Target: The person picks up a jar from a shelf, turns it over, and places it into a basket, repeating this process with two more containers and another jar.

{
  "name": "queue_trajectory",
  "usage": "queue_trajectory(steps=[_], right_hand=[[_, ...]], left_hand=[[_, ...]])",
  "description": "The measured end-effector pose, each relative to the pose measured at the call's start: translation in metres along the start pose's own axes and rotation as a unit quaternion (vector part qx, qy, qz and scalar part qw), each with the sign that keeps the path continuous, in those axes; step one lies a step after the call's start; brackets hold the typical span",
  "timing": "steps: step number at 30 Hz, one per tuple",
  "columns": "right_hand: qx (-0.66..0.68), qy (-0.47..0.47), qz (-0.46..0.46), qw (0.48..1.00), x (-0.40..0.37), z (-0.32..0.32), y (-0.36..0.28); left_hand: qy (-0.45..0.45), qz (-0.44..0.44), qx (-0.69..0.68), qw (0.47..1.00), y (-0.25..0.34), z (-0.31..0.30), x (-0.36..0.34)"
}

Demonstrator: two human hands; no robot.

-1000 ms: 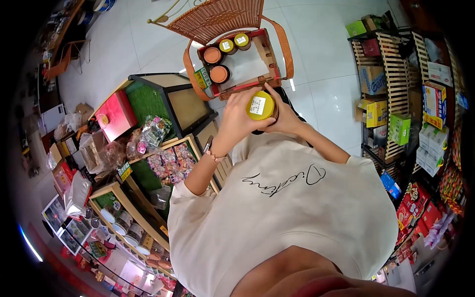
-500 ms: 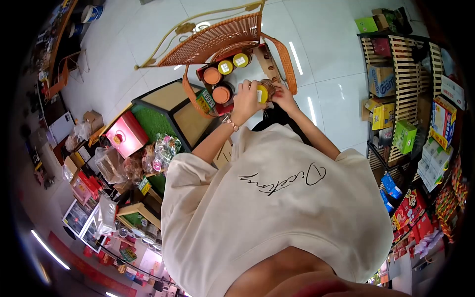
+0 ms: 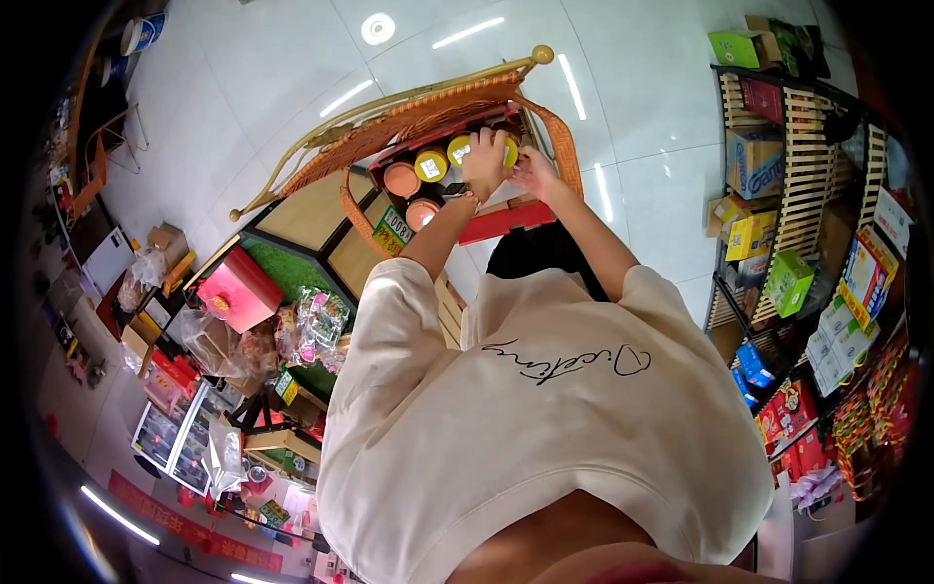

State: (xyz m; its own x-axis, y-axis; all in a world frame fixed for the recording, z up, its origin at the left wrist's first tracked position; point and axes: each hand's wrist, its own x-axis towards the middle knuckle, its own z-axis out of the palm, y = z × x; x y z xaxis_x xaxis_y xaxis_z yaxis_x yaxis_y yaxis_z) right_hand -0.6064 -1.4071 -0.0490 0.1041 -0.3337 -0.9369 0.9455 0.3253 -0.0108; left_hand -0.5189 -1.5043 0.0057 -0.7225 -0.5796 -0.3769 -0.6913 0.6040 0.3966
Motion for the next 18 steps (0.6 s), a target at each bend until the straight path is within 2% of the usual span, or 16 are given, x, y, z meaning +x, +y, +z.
queue_trajectory(steps=[6, 9, 12, 15, 18], right_hand=[[-0.036, 0.022, -0.005, 0.999, 0.014, 0.009, -0.013], [-0.049, 0.047, 0.022, 0.997, 0.031, 0.003, -0.014], [-0.045, 0.032, 0.009, 0.998, 0.035, -0.002, -0.011], [-0.067, 0.028, 0.005, 0.997, 0.019, 0.003, -0.017], [-0.084, -0.021, 0.007, 0.996, 0.017, 0.001, -0.021]], left_hand=[[-0.006, -0.017, 0.045, 0.999, -0.01, 0.036, 0.028], [0.01, -0.03, 0.064, 0.997, -0.008, 0.05, 0.031], [0.003, -0.014, 0.114, 0.993, -0.01, 0.05, 0.03], [0.025, -0.006, 0.106, 0.994, -0.01, 0.052, 0.028], [0.063, 0.008, 0.049, 0.997, -0.01, 0.043, 0.021]])
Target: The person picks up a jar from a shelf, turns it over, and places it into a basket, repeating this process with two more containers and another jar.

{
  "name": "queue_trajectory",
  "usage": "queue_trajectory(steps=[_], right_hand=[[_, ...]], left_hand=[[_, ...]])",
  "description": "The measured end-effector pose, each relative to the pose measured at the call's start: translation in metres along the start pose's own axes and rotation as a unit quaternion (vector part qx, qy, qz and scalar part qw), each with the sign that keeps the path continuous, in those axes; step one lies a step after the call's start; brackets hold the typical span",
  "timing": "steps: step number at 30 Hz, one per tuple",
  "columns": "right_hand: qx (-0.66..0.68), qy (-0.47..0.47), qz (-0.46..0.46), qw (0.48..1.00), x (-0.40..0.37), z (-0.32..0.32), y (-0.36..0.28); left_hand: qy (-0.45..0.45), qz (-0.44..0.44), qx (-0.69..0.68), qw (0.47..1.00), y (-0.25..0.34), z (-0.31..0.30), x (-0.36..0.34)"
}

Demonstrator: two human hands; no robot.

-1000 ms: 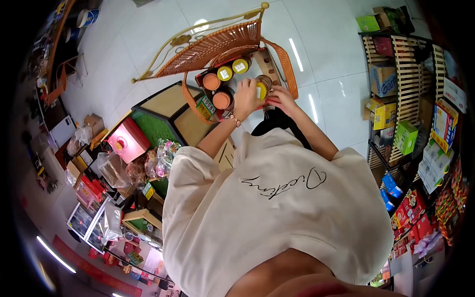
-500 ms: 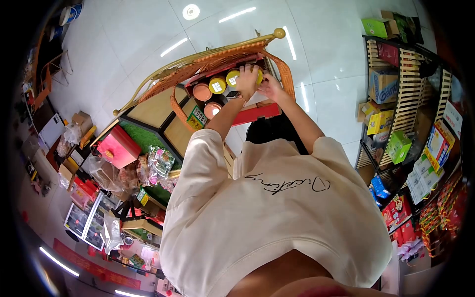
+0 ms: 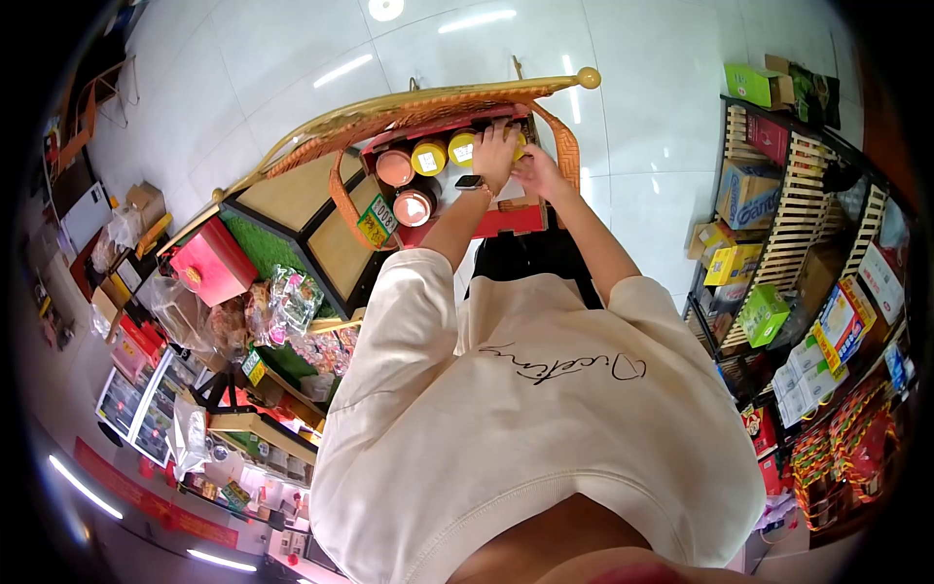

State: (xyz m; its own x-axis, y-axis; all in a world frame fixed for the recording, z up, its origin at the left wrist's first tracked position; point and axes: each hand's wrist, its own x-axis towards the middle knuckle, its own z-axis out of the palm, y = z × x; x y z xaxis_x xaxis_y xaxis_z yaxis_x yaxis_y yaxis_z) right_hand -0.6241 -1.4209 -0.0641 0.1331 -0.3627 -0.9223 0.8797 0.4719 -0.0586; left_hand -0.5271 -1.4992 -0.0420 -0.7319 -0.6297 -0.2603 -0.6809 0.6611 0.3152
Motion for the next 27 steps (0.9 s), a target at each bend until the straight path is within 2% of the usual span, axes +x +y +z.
queue_trajectory(steps=[6, 9, 11, 13, 15, 19, 23, 25, 26, 27], right_hand=[[-0.04, 0.028, -0.013, 0.999, -0.006, -0.012, -0.002], [-0.07, 0.015, -0.017, 0.997, -0.025, -0.01, -0.013], [-0.093, 0.018, -0.014, 0.995, -0.021, -0.021, -0.014], [-0.121, 0.021, -0.015, 0.992, -0.022, -0.025, -0.016], [-0.151, 0.029, -0.014, 0.988, -0.025, -0.028, -0.014], [-0.252, 0.065, -0.006, 0.966, -0.024, -0.026, 0.002], [-0.376, 0.063, -0.017, 0.925, -0.032, -0.006, 0.04], [-0.386, 0.006, 0.014, 0.922, 0.007, -0.024, 0.062], [-0.451, 0.012, -0.009, 0.892, -0.02, 0.0, 0.082], [-0.457, 0.009, -0.011, 0.889, -0.032, 0.013, 0.101]], left_hand=[[0.115, -0.063, -0.129, 0.983, -0.008, -0.026, -0.055], [0.112, -0.127, -0.185, 0.968, -0.021, -0.034, -0.108], [0.149, -0.166, -0.202, 0.954, -0.03, -0.035, -0.149], [0.131, -0.268, -0.263, 0.918, -0.038, -0.023, -0.196], [0.135, -0.31, -0.23, 0.913, -0.046, -0.007, -0.247], [0.047, -0.484, -0.351, 0.8, -0.042, 0.032, -0.349], [0.113, -0.535, -0.383, 0.745, 0.004, 0.063, -0.437], [0.177, -0.539, -0.398, 0.721, 0.031, 0.088, -0.474], [0.168, -0.564, -0.414, 0.695, 0.046, 0.091, -0.487], [0.156, -0.587, -0.432, 0.667, 0.066, 0.093, -0.502]])
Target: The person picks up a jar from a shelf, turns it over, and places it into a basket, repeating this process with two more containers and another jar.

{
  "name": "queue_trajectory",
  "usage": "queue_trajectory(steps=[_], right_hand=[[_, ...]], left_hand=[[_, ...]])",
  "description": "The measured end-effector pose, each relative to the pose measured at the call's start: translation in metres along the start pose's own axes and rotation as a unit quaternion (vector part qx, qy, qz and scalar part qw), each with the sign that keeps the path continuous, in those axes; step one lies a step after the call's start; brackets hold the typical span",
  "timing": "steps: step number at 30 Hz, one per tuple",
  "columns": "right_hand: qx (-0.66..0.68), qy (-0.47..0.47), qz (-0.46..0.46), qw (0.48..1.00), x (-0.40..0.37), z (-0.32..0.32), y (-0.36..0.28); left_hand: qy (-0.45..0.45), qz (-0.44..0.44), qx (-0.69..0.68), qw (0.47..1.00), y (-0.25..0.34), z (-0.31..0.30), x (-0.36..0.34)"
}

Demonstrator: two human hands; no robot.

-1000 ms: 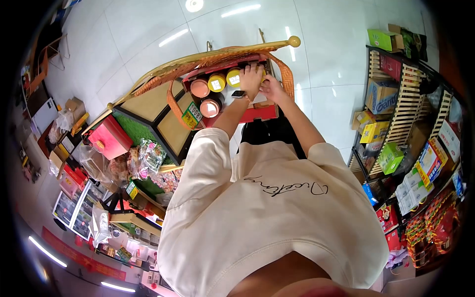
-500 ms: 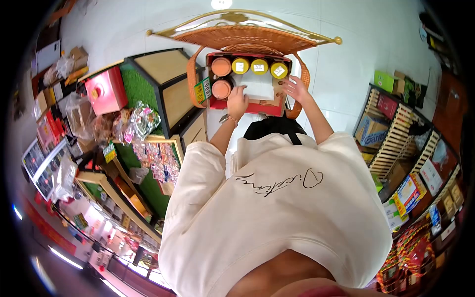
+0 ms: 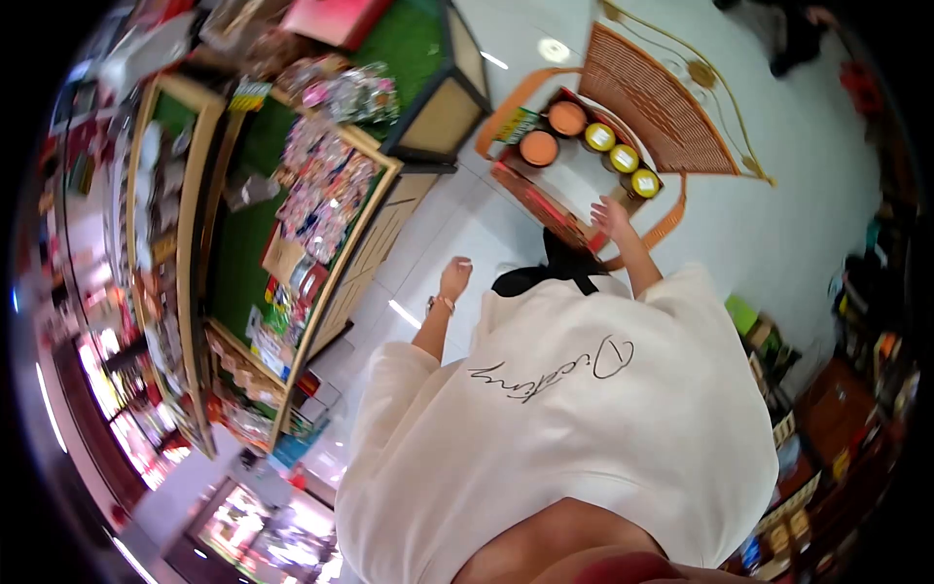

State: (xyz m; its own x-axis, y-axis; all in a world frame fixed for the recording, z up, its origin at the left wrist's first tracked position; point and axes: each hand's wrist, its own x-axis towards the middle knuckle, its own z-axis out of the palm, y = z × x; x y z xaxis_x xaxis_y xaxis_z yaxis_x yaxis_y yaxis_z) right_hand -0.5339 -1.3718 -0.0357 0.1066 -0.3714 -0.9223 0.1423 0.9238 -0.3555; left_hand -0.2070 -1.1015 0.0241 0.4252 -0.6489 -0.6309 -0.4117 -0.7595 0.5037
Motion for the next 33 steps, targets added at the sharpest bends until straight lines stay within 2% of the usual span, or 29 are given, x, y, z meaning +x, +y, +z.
queue_trajectory(steps=[3, 5, 8, 9, 10, 12, 13, 16, 17, 19, 20, 21, 23, 25, 27, 29, 31, 33], right_hand=[[-0.055, -0.049, -0.001, 0.997, -0.023, 0.05, 0.014], [-0.077, -0.087, 0.001, 0.993, -0.033, 0.083, 0.035], [-0.174, -0.182, 0.047, 0.967, -0.045, 0.125, 0.062], [-0.176, -0.191, 0.007, 0.966, -0.062, 0.143, 0.071], [-0.177, -0.204, -0.002, 0.963, -0.071, 0.157, 0.081], [-0.179, -0.227, -0.013, 0.957, -0.084, 0.184, 0.098], [-0.213, -0.225, -0.019, 0.951, -0.09, 0.2, 0.109], [-0.308, -0.255, 0.002, 0.917, -0.089, 0.233, 0.138], [-0.337, -0.261, 0.02, 0.904, -0.085, 0.244, 0.15], [-0.419, -0.272, -0.004, 0.866, -0.067, 0.256, 0.179], [-0.5, -0.348, -0.01, 0.793, -0.028, 0.259, 0.194], [-0.558, -0.268, -0.022, 0.785, -0.058, 0.276, 0.208], [-0.663, -0.235, -0.072, 0.708, -0.082, 0.291, 0.24], [-0.746, -0.265, -0.05, 0.609, -0.065, 0.303, 0.271], [-0.797, -0.297, -0.047, 0.523, -0.086, 0.321, 0.294], [-0.865, -0.343, -0.1, 0.352, -0.078, 0.344, 0.318], [-0.858, -0.384, -0.157, 0.303, -0.073, 0.369, 0.34], [-0.855, -0.409, -0.174, 0.268, -0.045, 0.398, 0.364]], left_hand=[[-0.002, -0.041, -0.074, 0.996, -0.052, 0.007, -0.053], [0.027, -0.051, -0.092, 0.994, -0.087, 0.017, -0.088], [0.063, -0.102, -0.143, 0.982, -0.123, 0.023, -0.142], [0.079, -0.106, -0.162, 0.978, -0.149, 0.035, -0.152], [0.091, -0.164, -0.291, 0.938, -0.154, 0.033, -0.169], [0.107, -0.257, -0.535, 0.798, -0.16, 0.032, -0.203], [0.123, -0.254, -0.598, 0.75, -0.171, 0.035, -0.219], [0.192, -0.286, -0.625, 0.7, -0.206, 0.057, -0.253], [0.228, -0.292, -0.611, 0.7, -0.216, 0.069, -0.263], [0.262, -0.3, -0.587, 0.704, -0.247, 0.103, -0.281], [0.282, -0.304, -0.575, 0.706, -0.259, 0.113, -0.286], [0.309, -0.32, -0.544, 0.711, -0.267, 0.128, -0.29], [0.326, -0.341, -0.505, 0.722, -0.268, 0.153, -0.308], [0.315, -0.342, -0.484, 0.741, -0.266, 0.163, -0.322], [0.299, -0.383, -0.422, 0.765, -0.246, 0.155, -0.332], [0.285, -0.442, -0.395, 0.753, -0.239, 0.154, -0.328], [0.277, -0.484, -0.386, 0.735, -0.251, 0.146, -0.32], [0.283, -0.505, -0.401, 0.71, -0.268, 0.131, -0.312]])
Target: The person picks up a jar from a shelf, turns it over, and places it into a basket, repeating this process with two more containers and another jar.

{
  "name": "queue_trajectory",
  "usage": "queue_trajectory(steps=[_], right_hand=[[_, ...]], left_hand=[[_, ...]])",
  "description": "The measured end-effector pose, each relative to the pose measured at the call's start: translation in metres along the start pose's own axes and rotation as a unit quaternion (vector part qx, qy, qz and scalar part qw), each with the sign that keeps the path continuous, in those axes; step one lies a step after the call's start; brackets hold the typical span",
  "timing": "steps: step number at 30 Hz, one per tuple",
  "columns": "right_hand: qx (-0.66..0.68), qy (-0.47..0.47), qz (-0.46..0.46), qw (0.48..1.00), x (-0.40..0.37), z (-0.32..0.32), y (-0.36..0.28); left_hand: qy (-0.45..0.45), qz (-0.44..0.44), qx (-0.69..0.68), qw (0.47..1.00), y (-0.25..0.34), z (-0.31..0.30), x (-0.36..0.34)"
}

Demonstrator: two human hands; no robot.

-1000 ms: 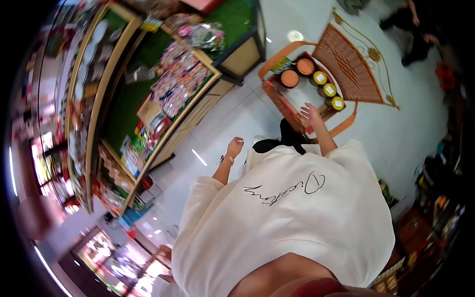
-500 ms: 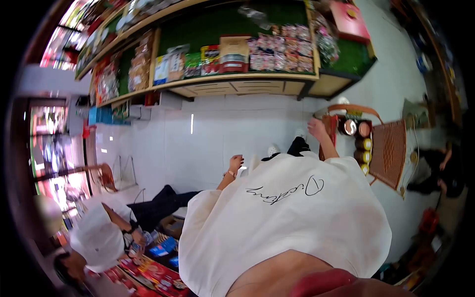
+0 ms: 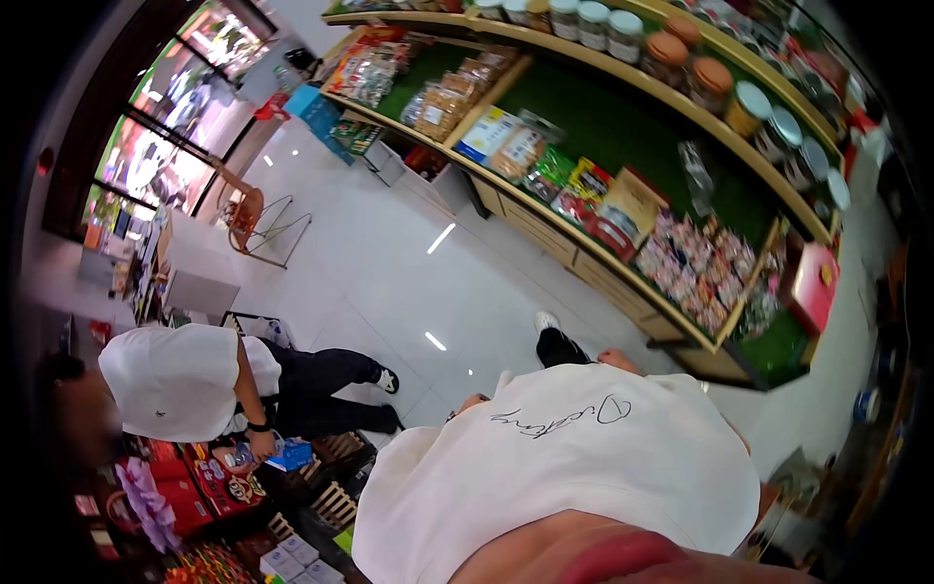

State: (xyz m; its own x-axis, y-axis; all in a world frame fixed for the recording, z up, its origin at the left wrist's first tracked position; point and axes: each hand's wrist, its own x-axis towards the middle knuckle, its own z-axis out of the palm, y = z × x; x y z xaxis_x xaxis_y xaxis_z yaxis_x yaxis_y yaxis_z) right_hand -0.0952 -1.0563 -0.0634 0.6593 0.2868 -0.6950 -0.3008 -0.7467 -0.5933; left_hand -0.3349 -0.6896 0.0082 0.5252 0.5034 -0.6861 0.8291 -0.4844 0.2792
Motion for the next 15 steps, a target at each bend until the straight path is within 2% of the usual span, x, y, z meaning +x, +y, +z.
queue_trajectory(steps=[5, 7, 8, 9, 11, 12, 13, 15], right_hand=[[-0.061, -0.041, -0.008, 0.997, 0.073, -0.037, -0.042], [-0.078, -0.038, -0.02, 0.996, 0.128, -0.065, -0.08], [-0.105, -0.065, -0.051, 0.991, 0.152, -0.076, -0.092], [-0.13, -0.091, -0.083, 0.984, 0.178, -0.088, -0.103], [-0.048, -0.054, 0.037, 0.997, 0.173, -0.101, -0.17], [-0.049, -0.063, 0.002, 0.997, 0.196, -0.105, -0.179], [0.017, -0.094, 0.001, 0.995, 0.239, -0.106, -0.175], [0.049, -0.075, -0.015, 0.996, 0.25, -0.107, -0.209]], left_hand=[[0.015, -0.02, -0.183, 0.983, 0.044, -0.034, 0.052], [0.009, 0.025, -0.319, 0.947, 0.071, -0.067, 0.072], [0.007, 0.051, -0.38, 0.924, 0.081, -0.082, 0.081], [0.025, 0.045, -0.39, 0.919, 0.092, -0.09, 0.089], [0.056, 0.029, -0.404, 0.913, 0.103, -0.104, 0.105], [0.074, 0.026, -0.402, 0.912, 0.105, -0.11, 0.109], [0.092, 0.022, -0.399, 0.912, 0.105, -0.115, 0.112], [0.116, 0.01, -0.399, 0.909, 0.095, -0.114, 0.115]])
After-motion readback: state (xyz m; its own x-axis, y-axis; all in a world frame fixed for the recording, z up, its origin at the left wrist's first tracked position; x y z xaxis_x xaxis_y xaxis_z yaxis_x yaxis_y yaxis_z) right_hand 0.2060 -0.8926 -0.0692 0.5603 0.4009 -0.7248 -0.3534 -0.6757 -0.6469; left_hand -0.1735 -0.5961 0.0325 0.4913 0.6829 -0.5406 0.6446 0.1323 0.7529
